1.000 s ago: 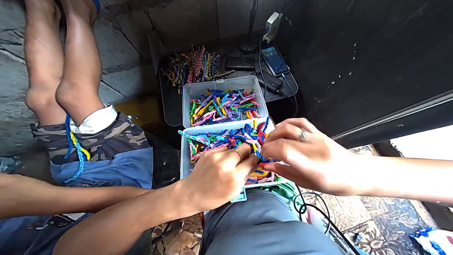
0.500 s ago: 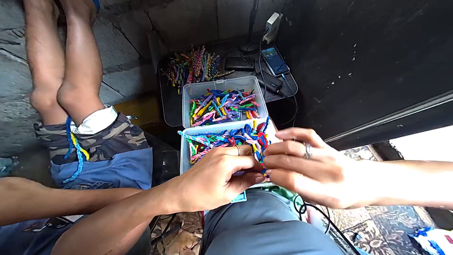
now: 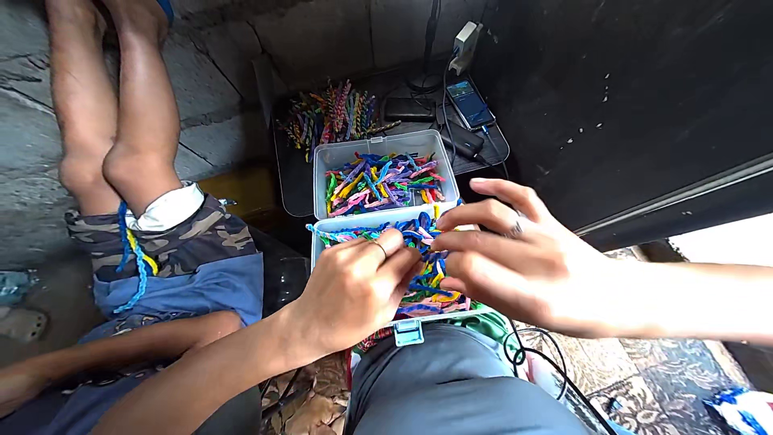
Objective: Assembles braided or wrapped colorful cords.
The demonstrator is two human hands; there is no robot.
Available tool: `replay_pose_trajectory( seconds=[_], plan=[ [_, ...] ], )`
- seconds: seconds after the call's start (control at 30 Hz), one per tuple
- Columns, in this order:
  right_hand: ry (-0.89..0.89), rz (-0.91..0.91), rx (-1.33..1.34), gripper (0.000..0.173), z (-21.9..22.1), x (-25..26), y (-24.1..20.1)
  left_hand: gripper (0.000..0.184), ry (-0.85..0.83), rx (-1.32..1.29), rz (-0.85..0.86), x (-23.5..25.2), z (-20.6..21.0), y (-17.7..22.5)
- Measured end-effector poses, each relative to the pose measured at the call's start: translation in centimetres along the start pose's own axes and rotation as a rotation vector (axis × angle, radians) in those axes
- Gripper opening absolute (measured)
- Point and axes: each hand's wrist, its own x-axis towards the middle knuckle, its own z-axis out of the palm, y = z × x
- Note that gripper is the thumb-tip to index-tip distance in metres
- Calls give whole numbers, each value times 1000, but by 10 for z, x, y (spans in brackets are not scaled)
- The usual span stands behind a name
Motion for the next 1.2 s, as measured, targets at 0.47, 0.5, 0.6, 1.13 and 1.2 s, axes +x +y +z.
replay_pose_trajectory(
  seconds=[0.47,0.5,0.6,1.13,1.2],
  plan=[
    [228,-427,-708,17,6,-2,-18,24,-359,-1225,-480,14,-20,-2],
    [213,-451,-663,16,5,-2,-16,24,-366,-1235,-466,14,-20,-1],
    [181,-431,-481,16,-1,-2,-14,21,-387,-1208,-412,14,-20,0],
    [-45,356,591,8,-1,7,18,19,49,233,247,1,-5,7],
    [82,78,248,11,1,4,15,26,43,-4,83,3,-3,2]
  ],
)
